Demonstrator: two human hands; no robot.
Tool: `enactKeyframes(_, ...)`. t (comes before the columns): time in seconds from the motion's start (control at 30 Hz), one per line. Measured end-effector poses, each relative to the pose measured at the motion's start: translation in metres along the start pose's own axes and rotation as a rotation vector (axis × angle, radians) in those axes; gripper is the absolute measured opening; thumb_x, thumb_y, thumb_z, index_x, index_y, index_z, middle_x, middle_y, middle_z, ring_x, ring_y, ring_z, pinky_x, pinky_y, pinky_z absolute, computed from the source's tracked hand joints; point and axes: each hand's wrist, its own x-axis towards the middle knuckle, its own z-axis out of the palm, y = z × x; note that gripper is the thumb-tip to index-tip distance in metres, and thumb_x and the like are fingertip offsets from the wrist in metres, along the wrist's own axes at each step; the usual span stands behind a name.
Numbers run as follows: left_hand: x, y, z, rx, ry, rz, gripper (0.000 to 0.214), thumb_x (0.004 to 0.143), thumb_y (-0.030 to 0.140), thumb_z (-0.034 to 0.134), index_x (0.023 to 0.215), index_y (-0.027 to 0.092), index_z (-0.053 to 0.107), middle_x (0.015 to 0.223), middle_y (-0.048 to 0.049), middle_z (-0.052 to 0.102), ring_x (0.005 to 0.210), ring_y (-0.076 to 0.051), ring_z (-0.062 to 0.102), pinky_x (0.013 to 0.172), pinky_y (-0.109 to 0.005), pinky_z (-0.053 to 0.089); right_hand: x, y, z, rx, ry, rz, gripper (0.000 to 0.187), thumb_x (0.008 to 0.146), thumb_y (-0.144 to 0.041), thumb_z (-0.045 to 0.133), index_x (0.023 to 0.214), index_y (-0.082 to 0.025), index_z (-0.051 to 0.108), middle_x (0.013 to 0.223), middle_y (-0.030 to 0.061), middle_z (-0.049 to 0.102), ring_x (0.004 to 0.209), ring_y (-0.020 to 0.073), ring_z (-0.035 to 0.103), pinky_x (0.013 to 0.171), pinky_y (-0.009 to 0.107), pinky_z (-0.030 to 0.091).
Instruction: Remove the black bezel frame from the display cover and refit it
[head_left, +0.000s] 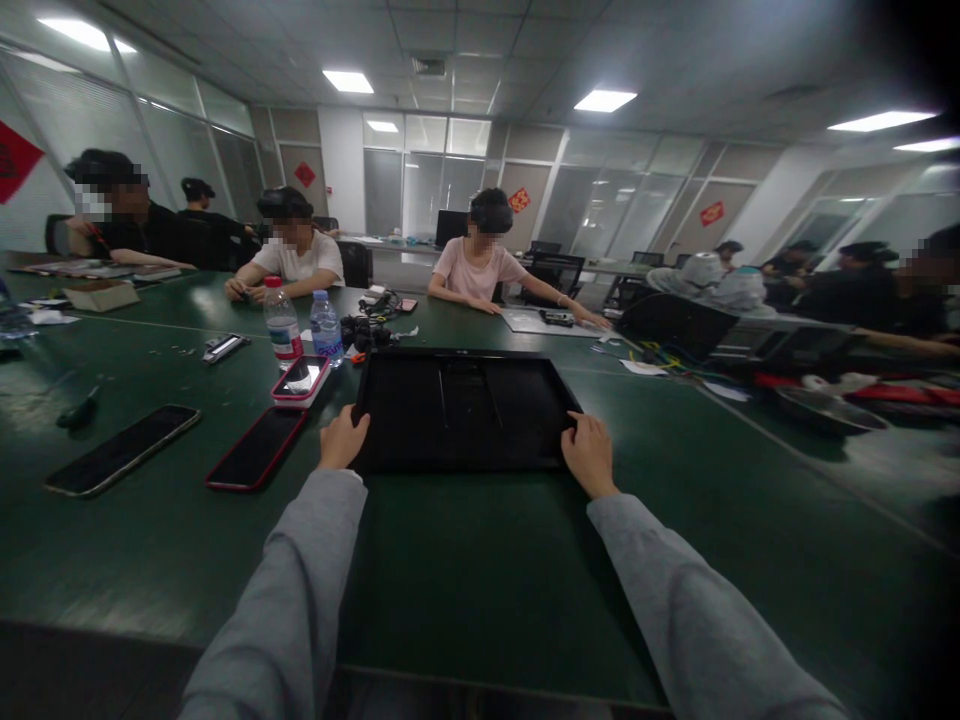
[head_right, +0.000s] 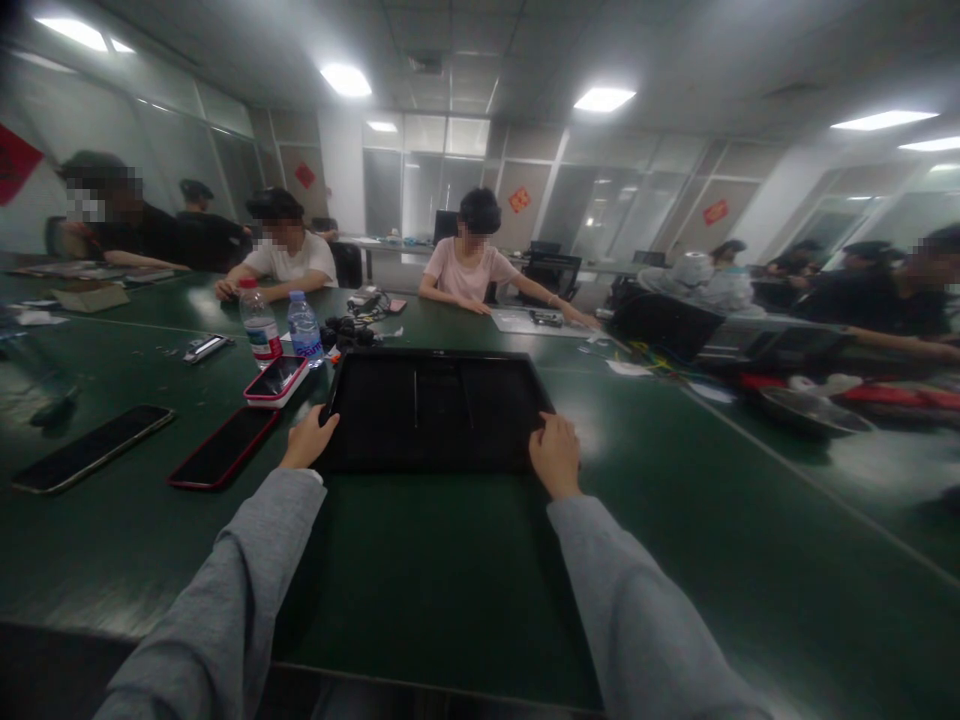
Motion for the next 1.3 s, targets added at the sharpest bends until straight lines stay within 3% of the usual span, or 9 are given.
enactKeyframes(0.47, 0.001, -0.002, 0.002, 0.007, 0.005, 0.004, 0.052, 0.096, 0.046, 0.041, 0.138, 0.016, 0.05, 0.131, -0.0157, 0.065, 0.126, -0.03, 0.057, 0.106, -0.045, 0.037, 0.008, -0.022, 0.0, -0.028, -0.118, 0.105, 0.045, 0.089, -0.026, 0.042, 0.13, -0.012, 0.054, 0.124, 0.0174, 0.061, 0.117, 0.032, 0.053, 0.097, 0.05, 0.042)
enactKeyframes(0.63, -0.001, 0.001, 0.0, -0.003, 0.005, 0.001, 0.051, 0.096, 0.045, 0.041, 0.137, 0.017, 0.051, 0.13, -0.0154, 0.066, 0.125, -0.03, 0.058, 0.106, -0.045, 0.037, 0.05, -0.063, 0.023, 0.154, -0.154, -0.059, 0.049, 0.089, -0.026, 0.042, 0.134, -0.01, 0.053, 0.135, 0.0208, 0.055, 0.125, 0.0324, 0.05, 0.1, 0.05, 0.044)
enactKeyframes(0.73, -0.002, 0.002, -0.002, -0.02, 0.008, 0.014, 0.05, 0.097, 0.044, 0.041, 0.136, 0.015, 0.051, 0.13, -0.0167, 0.065, 0.126, -0.031, 0.057, 0.106, -0.044, 0.037, 0.077, -0.094, 0.039, 0.157, -0.183, -0.117, 0.056, 0.091, -0.029, 0.042, 0.143, -0.009, 0.045, 0.152, 0.0226, 0.039, 0.139, 0.0347, 0.037, 0.107, 0.054, 0.039)
enactKeyframes(0.87, -0.002, 0.002, -0.002, -0.038, 0.008, 0.012, 0.049, 0.096, 0.043, 0.042, 0.136, 0.015, 0.051, 0.132, -0.0168, 0.064, 0.126, -0.032, 0.057, 0.106, -0.046, 0.037, 0.101, -0.117, 0.06, 0.102, -0.178, -0.252, 0.068, 0.095, -0.036, 0.038, 0.155, -0.008, 0.023, 0.164, 0.0196, 0.015, 0.151, 0.032, 0.013, 0.117, 0.057, 0.022)
enactKeyframes(1.07, -0.001, 0.001, 0.0, -0.039, 0.016, 0.008, 0.049, 0.096, 0.044, 0.044, 0.136, 0.015, 0.052, 0.131, -0.0178, 0.064, 0.127, -0.031, 0.057, 0.108, -0.046, 0.036, 0.114, -0.125, 0.091, 0.111, -0.363, -0.139, 0.073, 0.098, -0.045, 0.04, 0.152, 0.002, 0.027, 0.161, 0.0283, 0.017, 0.149, 0.0368, 0.019, 0.117, 0.06, 0.014)
enactKeyframes(1.17, -0.002, 0.001, 0.0, -0.034, 0.022, 0.008, 0.049, 0.096, 0.044, 0.044, 0.135, 0.016, 0.052, 0.132, -0.018, 0.064, 0.126, -0.03, 0.058, 0.107, -0.044, 0.037, 0.113, -0.141, 0.09, 0.114, -0.375, -0.149, 0.071, 0.1, -0.044, 0.038, 0.151, 0.005, 0.029, 0.159, 0.0297, 0.019, 0.148, 0.0367, 0.018, 0.116, 0.063, 0.008)
enactKeyframes(1.3, 0.0, -0.002, 0.003, -0.02, 0.012, 0.031, 0.049, 0.096, 0.045, 0.042, 0.134, 0.015, 0.053, 0.129, -0.0206, 0.065, 0.123, -0.031, 0.06, 0.104, -0.044, 0.04, 0.092, -0.171, 0.069, 0.176, -0.398, -0.258, 0.062, 0.1, -0.045, 0.04, 0.153, -0.012, 0.035, 0.162, 0.0192, 0.023, 0.15, 0.0309, 0.021, 0.119, 0.059, 0.007)
